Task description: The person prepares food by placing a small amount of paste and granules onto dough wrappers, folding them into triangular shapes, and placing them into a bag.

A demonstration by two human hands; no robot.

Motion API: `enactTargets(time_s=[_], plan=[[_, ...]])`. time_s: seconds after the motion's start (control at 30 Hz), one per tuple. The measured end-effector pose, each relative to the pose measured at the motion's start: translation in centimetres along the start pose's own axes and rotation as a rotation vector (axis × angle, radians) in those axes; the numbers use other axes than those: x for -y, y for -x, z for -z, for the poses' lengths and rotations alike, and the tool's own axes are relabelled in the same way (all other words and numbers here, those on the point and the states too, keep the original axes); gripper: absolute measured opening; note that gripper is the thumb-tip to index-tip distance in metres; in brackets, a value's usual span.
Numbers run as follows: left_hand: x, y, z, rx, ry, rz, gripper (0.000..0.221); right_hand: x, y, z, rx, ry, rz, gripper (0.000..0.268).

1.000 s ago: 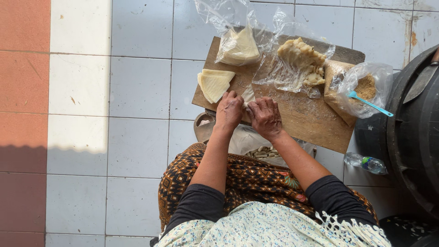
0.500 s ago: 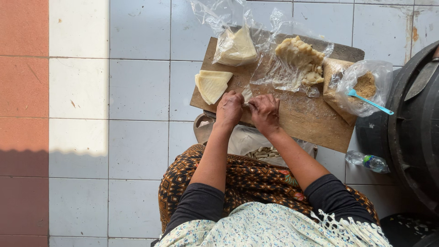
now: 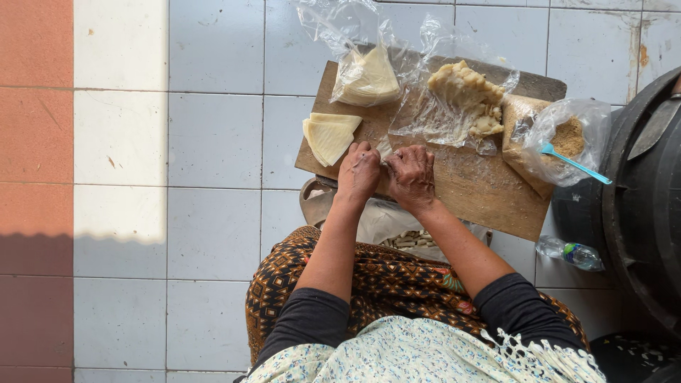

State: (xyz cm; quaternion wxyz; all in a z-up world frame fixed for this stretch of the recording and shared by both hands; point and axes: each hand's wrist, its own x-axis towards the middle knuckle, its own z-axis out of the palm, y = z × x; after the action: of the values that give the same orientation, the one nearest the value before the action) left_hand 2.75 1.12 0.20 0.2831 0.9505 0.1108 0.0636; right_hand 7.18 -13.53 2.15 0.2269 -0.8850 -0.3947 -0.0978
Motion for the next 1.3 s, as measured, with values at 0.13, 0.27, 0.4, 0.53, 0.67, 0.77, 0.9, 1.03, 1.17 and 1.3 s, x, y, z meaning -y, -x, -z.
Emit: enactTargets(time_s=[0.13,0.27,0.4,0.53,0.67,0.77,0.9,1.03,1.17,1.3], plan=[[-0.1,-0.2,-0.4,-0.025,0.037,0.034,0.011,1.0,1.0,0.6,0.007,0.149,0.124,0.033],[-0.2,-0.6,-0.5,-0.013,0.002,0.044,0.011,2.1,1.3,1.4,0.0,0.324,0.212,0.04],[-0.8,0.0,-0.1,-0.087,-0.019,0.0,0.013,1.8,1.3,0.8,0.045,0.347,0.182,0.042],[-1.6,0.8,0.6,-0.08,-0.122,-0.01,0.017,1.4,0.4,0.3,0.078,0.366,0.103,0.046],[-2.4,0.7,1.0,-0.074,-0.118,0.037,0.043,0.6,0.3,0.4,0.016,0.305,0.051,0.054],[-2.3,0.1,1.0,-0.036,-0.112,0.071,0.043,0.3,0.6,0.3,0.04,0.264,0.095,0.053],[-2.3,0.1,0.2,-0.12,-0.074,0.06,0.037,0.0,0.0,-0.4,0.07,0.32,0.1,0.054],[-1.4,-0.5,0.4,-0.15,-0.055,0.064,0.042,-0.7,-2.3,-0.9,-0.023,0.277,0.045,0.056],[-1.0,-1.2,0.5,-0.115,-0.067,0.064,0.041,-1.4,-2.3,-0.8,-0.025,0.222,0.046,0.043],[-1.7,-1.8,0.8,-0.194,0.065,0.08,0.045,-1.8,-2.4,-1.4,-0.035,0.331,0.118,0.042]])
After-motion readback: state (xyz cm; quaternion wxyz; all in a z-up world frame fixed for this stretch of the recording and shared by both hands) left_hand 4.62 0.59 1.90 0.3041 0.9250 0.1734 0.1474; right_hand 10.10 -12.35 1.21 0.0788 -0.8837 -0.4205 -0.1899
